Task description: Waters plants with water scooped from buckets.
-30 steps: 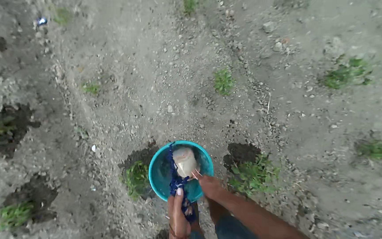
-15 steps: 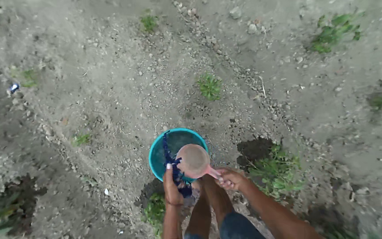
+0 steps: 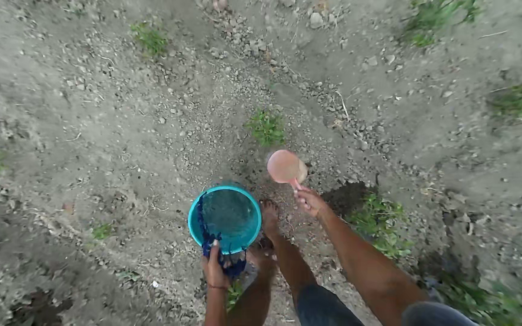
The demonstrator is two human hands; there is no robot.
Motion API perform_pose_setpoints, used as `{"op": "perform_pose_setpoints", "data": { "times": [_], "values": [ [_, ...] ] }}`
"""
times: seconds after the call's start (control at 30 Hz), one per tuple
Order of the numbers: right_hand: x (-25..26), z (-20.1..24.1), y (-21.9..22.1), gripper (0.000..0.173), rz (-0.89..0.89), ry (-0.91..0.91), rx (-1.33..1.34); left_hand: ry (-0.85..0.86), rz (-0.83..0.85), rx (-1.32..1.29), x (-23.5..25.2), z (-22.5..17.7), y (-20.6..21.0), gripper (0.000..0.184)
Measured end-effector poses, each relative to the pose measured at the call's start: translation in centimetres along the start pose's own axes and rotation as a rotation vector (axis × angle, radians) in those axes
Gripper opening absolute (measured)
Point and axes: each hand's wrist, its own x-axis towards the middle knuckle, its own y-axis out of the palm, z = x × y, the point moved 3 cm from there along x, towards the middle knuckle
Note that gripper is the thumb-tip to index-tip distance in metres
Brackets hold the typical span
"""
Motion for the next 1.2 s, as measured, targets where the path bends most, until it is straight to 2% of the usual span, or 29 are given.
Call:
{"op": "perform_pose_setpoints", "data": {
  "times": [0.07, 0.23, 0.37, 0.57, 0.67, 0.8, 0.87, 0.97, 1.03, 1.1, 1.17, 1.2],
  "values": [
    [1.3, 1.1, -0.2, 0.019, -0.045, -0.003, 0.066, 0.01, 0.008, 0.022, -0.1, 0.2, -0.7, 0.013],
    [2.3, 3.2, 0.3, 0.017, -0.135, 0.007, 0.216, -0.052, -0.012, -0.01, 0.4, -0.4, -1.2, 0.018],
    [2.4, 3.9, 1.0, 0.012, -0.287, 0.022, 0.28, -0.107, -0.006, -0.043, 0.6, -0.6, -1.8, 0.017],
    [2.8, 3.7, 2.4, 0.01, -0.484, 0.038, 0.29, -0.169, 0.068, -0.11, 1.5, -0.7, -2.7, 0.027],
    [2.2, 2.9, 3.4, 0.014, -0.632, 0.024, 0.196, -0.175, 0.089, -0.112, 1.0, -1.5, -1.9, 0.026],
    [-1.2, 1.1, 5.0, 0.032, -0.763, 0.008, -0.094, -0.164, 0.135, -0.056, 1.3, -4.6, -1.6, 0.026],
    [-4.7, -0.7, 6.6, 0.027, -0.714, -0.088, -0.136, -0.154, 0.159, -0.025, 1.3, -7.3, -2.0, 0.032],
    [-11.6, -4.1, 9.5, 0.022, -0.434, -0.223, -0.231, -0.14, 0.22, -0.044, 0.5, -11.1, -3.4, 0.038],
    [-15.5, -5.5, 12.1, 0.022, -0.223, -0.279, -0.561, -0.126, 0.263, -0.069, -0.3, -13.8, -4.5, 0.041],
    [-17.1, -5.9, 16.4, 0.028, -0.019, -0.317, -1.039, -0.111, 0.309, -0.076, -1.0, -16.5, -5.8, 0.037],
    [-16.0, -6.3, 22.2, 0.043, 0.13, -0.303, -1.509, -0.085, 0.35, -0.07, -1.6, -19.1, -7.1, 0.033],
    [-14.4, -6.4, 25.3, 0.047, 0.125, -0.385, -1.661, -0.063, 0.371, -0.07, -1.7, -20.4, -7.7, 0.033]
  ]
}}
